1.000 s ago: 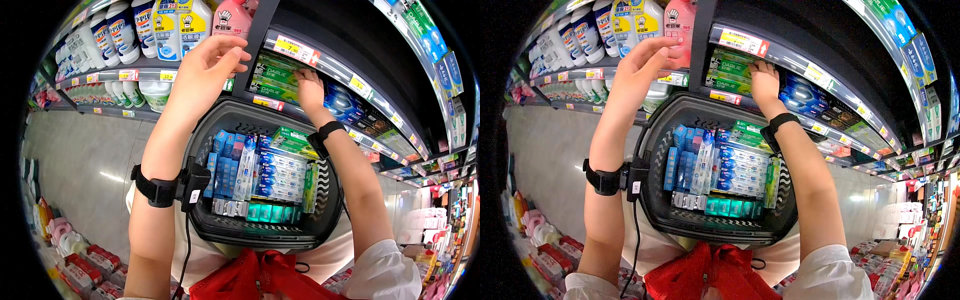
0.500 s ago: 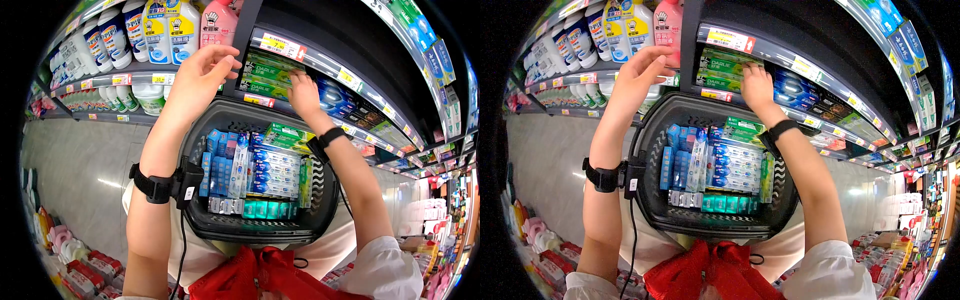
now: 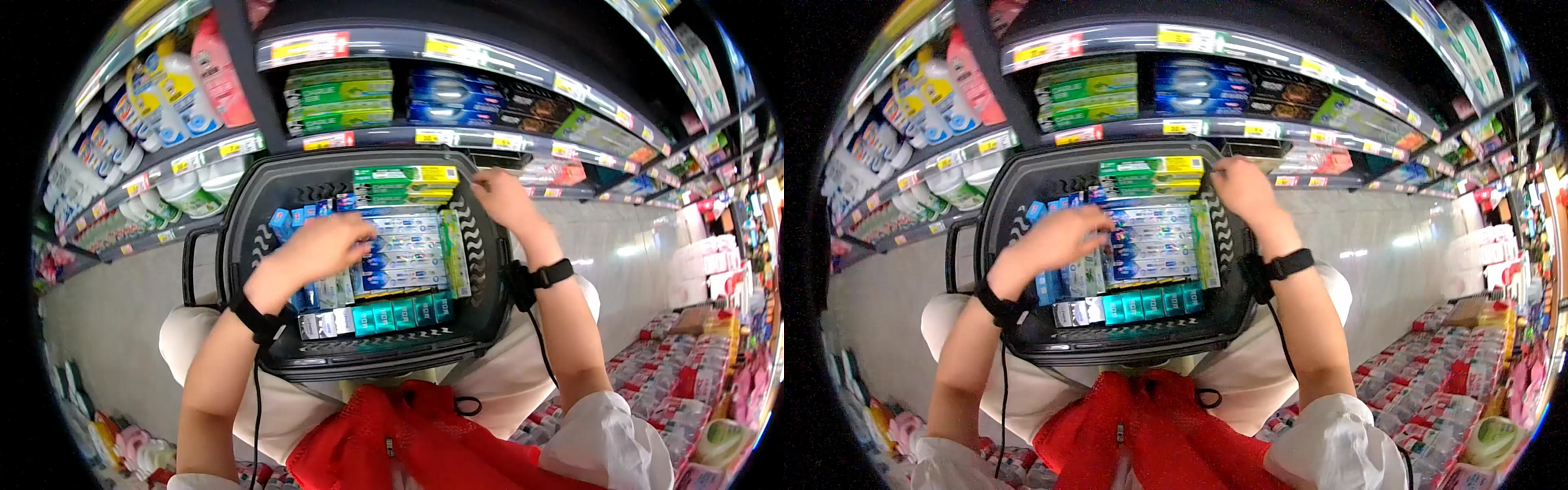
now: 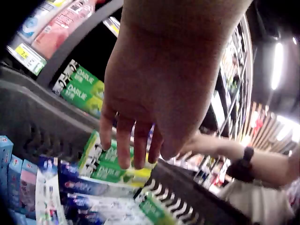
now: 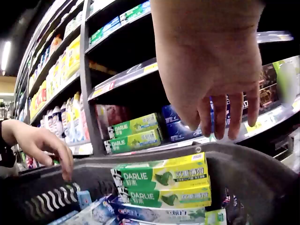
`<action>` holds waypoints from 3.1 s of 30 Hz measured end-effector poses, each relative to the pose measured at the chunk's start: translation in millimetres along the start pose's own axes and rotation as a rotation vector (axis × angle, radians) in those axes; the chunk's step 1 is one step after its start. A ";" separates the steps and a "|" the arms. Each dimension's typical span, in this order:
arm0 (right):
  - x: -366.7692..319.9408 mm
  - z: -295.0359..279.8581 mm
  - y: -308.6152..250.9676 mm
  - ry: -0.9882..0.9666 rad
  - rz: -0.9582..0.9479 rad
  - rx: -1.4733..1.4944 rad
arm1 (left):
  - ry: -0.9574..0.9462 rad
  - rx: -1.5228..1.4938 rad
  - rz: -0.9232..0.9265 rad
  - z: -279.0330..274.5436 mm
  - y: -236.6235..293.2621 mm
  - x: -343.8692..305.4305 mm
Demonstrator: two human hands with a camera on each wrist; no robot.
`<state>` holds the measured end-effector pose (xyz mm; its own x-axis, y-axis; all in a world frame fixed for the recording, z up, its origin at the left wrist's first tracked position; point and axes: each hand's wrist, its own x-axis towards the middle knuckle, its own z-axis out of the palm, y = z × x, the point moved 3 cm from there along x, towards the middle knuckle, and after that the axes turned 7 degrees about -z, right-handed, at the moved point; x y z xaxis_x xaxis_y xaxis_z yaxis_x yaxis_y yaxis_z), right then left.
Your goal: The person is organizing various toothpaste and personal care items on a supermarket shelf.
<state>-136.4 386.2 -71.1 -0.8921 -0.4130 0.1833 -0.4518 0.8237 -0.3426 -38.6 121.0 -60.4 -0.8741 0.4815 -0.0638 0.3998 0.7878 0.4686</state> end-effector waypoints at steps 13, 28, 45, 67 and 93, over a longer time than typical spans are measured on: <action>-68.0 -18.5 -26.7 0.040 -0.304 -0.234 | 0.012 0.080 0.437 161.8 86.1 94.9; -33.1 -39.6 -29.4 -0.065 -0.138 -0.159 | 0.057 -0.048 0.037 68.3 52.2 96.7; 14.5 22.7 -115.0 -0.464 0.006 1.045 | 0.543 -1.642 -0.274 -57.2 -33.1 -14.1; -5.3 -10.5 -107.5 0.129 0.135 1.585 | 0.316 -1.460 -0.414 -48.6 -13.4 -15.1; 0.9 2.4 -119.1 -0.248 -0.059 1.383 | 0.145 -1.017 -0.281 -21.9 3.0 -11.5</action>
<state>-83.4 286.9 -32.3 -0.7846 -0.6096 0.1133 -0.0020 -0.1801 -0.9836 -33.4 109.4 -39.0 -0.9506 0.2287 -0.2101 -0.1814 0.1402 0.9734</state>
